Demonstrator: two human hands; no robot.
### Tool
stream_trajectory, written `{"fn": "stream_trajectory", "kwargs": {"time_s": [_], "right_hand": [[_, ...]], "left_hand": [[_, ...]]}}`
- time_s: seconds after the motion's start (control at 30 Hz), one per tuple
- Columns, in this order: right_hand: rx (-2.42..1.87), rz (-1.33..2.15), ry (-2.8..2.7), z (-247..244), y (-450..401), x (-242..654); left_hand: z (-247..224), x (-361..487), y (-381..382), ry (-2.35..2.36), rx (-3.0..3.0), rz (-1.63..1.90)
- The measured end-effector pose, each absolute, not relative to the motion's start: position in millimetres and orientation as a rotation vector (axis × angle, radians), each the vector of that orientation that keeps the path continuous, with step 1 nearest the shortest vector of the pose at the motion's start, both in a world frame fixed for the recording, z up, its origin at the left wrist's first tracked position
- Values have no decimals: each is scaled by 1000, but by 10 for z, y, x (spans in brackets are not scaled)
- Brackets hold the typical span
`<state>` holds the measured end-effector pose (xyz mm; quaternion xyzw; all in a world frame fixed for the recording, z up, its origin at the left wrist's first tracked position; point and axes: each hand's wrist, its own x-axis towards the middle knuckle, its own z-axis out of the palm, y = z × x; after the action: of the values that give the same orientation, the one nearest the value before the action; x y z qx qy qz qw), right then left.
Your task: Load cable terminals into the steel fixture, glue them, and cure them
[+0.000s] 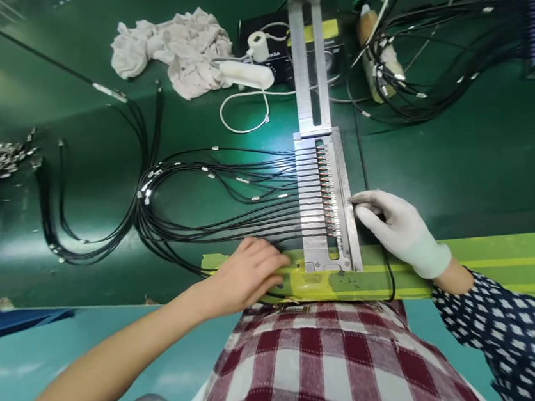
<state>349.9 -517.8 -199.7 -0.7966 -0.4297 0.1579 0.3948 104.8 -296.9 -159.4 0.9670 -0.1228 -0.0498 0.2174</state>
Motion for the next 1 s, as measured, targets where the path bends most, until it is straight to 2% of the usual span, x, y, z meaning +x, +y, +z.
{"fn": "stream_trajectory", "kwargs": {"time_s": [0.1, 0.2, 0.27, 0.4, 0.47, 0.6, 0.73, 1.0], "right_hand": [[-2032, 402, -1104, -2001, -5217, 3469], [-2040, 394, -1100, -2008, -5194, 3460], [-2046, 383, -1105, -2010, -5172, 3460], [-2051, 360, -1105, -2005, -5158, 3458], [-2050, 359, -1103, -2001, -5160, 3456], [-2038, 364, -1107, -1995, -5162, 3451], [-2043, 367, -1110, -1984, -5157, 3450], [-2041, 385, -1106, -1958, -5157, 3451]], "left_hand": [[-1545, 770, -2974, -268, 2573, -372], [-1544, 604, -2981, -65, 2514, -301], [-1525, 620, -2979, 101, 2430, -105], [-1498, 941, -3052, 420, 2356, 513], [-1560, 1167, -3154, 328, 2422, 624], [-1803, 1460, -3338, -65, 2558, 496], [-1915, 1440, -3295, -153, 2609, 431], [-1856, 1368, -3120, -321, 2667, 298]]}}
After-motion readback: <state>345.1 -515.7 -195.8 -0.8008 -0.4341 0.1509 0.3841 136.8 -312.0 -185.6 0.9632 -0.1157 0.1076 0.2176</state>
